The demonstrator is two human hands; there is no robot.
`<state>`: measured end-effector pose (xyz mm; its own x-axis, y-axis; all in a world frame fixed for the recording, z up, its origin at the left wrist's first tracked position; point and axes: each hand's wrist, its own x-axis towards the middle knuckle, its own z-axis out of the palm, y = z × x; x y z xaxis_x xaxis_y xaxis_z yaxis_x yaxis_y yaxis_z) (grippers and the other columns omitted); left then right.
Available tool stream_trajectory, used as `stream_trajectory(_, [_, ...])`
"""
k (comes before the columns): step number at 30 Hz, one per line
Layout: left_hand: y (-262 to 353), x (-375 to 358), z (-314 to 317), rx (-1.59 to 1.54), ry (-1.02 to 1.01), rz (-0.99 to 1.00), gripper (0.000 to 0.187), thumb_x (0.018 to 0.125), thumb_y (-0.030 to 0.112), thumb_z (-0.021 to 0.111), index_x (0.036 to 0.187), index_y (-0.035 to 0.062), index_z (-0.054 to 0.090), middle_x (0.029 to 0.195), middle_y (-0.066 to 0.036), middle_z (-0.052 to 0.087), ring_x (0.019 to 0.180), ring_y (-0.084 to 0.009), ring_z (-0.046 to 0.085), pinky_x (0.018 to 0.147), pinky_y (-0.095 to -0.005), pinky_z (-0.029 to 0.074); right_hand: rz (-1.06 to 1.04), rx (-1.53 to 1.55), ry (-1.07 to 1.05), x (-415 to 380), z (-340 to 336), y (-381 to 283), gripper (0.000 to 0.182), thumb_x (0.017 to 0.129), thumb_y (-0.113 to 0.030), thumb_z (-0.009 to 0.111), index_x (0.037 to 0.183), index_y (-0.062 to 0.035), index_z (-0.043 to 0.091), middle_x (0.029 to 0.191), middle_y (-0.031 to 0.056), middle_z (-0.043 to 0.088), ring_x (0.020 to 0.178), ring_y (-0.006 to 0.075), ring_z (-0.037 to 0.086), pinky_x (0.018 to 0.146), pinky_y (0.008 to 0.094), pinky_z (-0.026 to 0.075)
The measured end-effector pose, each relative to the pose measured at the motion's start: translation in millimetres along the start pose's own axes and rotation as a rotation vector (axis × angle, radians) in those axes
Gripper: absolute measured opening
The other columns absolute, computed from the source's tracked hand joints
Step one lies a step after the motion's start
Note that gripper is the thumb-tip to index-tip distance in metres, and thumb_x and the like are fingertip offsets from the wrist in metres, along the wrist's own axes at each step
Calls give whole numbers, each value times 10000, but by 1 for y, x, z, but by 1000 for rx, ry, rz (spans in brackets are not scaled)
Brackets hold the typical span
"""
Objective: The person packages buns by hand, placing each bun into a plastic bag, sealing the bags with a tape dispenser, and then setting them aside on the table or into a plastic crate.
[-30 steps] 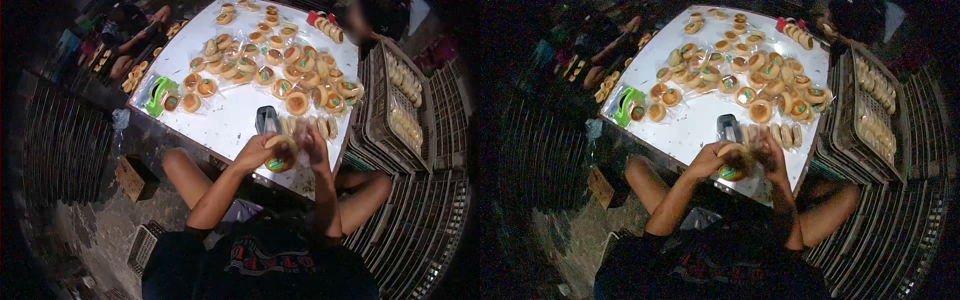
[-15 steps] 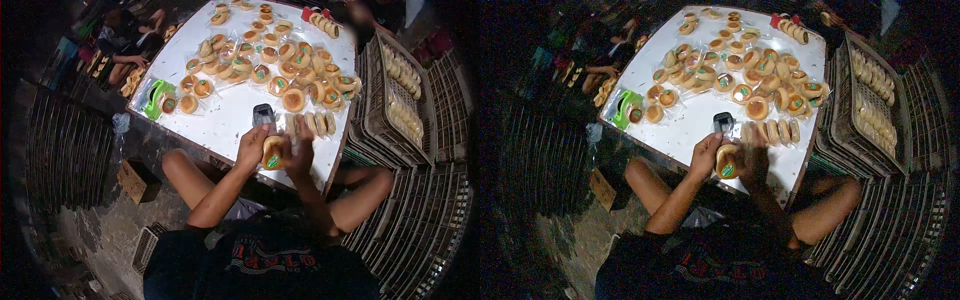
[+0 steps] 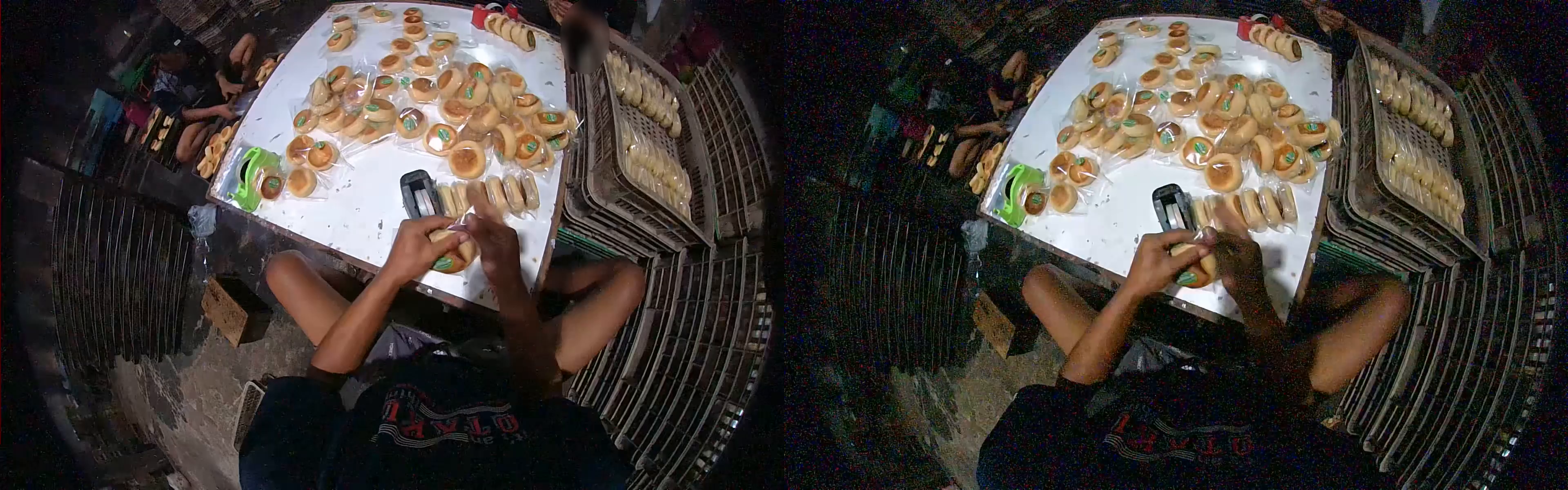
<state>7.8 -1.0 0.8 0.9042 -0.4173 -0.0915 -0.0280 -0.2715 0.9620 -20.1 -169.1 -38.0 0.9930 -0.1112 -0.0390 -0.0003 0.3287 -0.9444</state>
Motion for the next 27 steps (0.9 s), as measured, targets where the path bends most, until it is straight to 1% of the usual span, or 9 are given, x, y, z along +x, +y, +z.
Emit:
stream_trajectory(4, [-11,4,3,-189,6,-156,246,854,236,740,902,-4,715,815,-26,683,741,-86,600,690,-259,491,-408,-531,71,14,-5,-5,357,950,-227,601,1155,65,611,1063,90,650,1024,170,595,937,310,442])
stream_trajectory(7, [-18,5,13,-212,68,-117,240,857,239,736,865,0,708,772,-6,664,707,-74,581,654,-245,479,-108,-597,-104,6,-22,-6,221,915,-140,642,1076,11,651,954,55,673,907,138,636,807,289,506])
stream_trajectory(8, [-18,7,15,-236,69,-151,230,856,231,737,865,2,709,775,-7,666,710,-75,582,660,-241,480,-92,-416,81,4,-13,6,159,881,-86,670,1022,-13,656,878,57,675,784,126,646,709,272,512])
stream_trajectory(11, [-20,6,14,-290,70,-247,201,857,208,733,859,8,710,790,-13,673,725,-77,592,683,-235,488,-261,-743,182,-2,-9,-3,165,872,-151,663,1004,-53,650,838,141,663,811,272,647,741,377,510])
stream_trajectory(15, [-28,7,12,-408,107,-107,174,891,181,687,841,16,705,842,-31,677,765,-96,616,716,-241,501,-533,-848,-169,-2,-11,-21,138,848,-101,661,974,-50,637,871,159,637,764,324,614,729,417,498])
stream_trajectory(17, [-34,11,15,-333,181,144,170,904,182,668,879,17,704,856,-34,677,775,-103,623,717,-240,502,-436,-724,-169,1,-14,-20,124,837,-112,681,914,-22,642,808,153,624,739,342,612,684,424,493])
stream_trajectory(20, [-28,11,7,-658,-72,-314,182,912,187,659,960,15,691,901,-37,677,781,-117,626,750,-251,503,-331,-603,-74,2,-16,-16,182,869,-166,667,806,0,627,718,161,590,692,344,614,614,416,479])
stream_trajectory(24, [-25,8,8,-570,-1,-345,210,942,220,616,937,15,659,911,-40,653,779,-116,595,739,-246,473,-328,-1001,144,-6,5,-4,294,910,-208,649,702,-23,554,589,-9,530,598,99,518,569,305,415])
stream_trajectory(27, [-25,0,17,-25,341,-107,213,942,194,596,857,-1,610,860,-48,582,822,-127,554,757,-252,437,30,-618,29,-8,9,14,305,923,-255,630,748,-17,553,640,72,541,649,197,577,618,368,461])
